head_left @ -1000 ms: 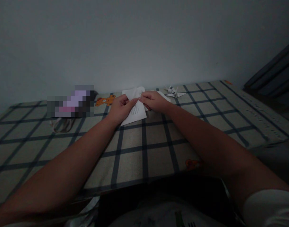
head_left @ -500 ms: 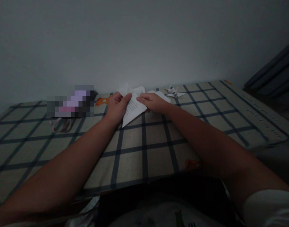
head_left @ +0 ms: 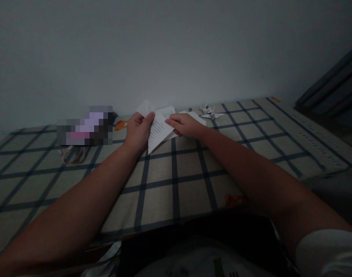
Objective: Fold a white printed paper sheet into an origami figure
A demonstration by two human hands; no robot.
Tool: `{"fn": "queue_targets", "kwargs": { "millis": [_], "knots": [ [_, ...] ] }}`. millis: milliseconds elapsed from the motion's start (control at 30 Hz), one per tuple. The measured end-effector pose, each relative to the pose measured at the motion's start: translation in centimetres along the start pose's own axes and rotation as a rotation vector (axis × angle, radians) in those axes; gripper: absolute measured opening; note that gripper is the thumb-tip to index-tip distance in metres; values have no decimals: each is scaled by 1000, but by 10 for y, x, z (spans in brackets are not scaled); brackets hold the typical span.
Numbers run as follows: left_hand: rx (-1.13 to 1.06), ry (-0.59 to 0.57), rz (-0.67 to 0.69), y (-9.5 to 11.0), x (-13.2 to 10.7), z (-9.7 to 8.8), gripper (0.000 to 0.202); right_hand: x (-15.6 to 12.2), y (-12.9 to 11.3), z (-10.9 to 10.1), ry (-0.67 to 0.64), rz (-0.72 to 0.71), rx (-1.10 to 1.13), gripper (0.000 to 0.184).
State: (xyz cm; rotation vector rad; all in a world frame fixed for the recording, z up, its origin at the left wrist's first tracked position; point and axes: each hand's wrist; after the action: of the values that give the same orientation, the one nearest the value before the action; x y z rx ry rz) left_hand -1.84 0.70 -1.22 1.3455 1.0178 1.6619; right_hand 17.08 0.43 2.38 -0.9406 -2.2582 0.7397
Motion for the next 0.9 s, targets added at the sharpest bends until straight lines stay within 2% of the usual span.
{"fn": "queue_targets", "kwargs": {
  "millis": [367, 567, 667, 733, 900],
  "knots": [
    [-21, -24, 3, 4, -3, 2, 34, 3, 6, 2, 46, -55, -89, 42],
    [-123, -90, -95, -1, -1, 0, 28, 2, 11, 4, 135, 24, 248, 44],
    [-166, -172, -116, -5, 0, -2, 26, 6, 16, 6, 198, 38, 415, 29],
    [-185, -201, -122, -6, 0, -2, 26, 8, 18, 6, 193, 59, 509, 18],
    [-137, -215, -131, -4, -3, -1, 30, 8, 13, 6, 168, 94, 545, 16]
  ]
}}
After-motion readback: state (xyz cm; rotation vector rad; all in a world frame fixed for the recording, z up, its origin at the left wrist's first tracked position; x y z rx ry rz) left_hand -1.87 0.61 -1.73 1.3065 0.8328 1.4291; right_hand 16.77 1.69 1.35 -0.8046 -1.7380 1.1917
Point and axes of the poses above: each hand's wrist, its own x-axis towards the middle knuckle, its own z-axis out of the palm, y = z × x, and after that the axes turned 1 degree about z, right-handed
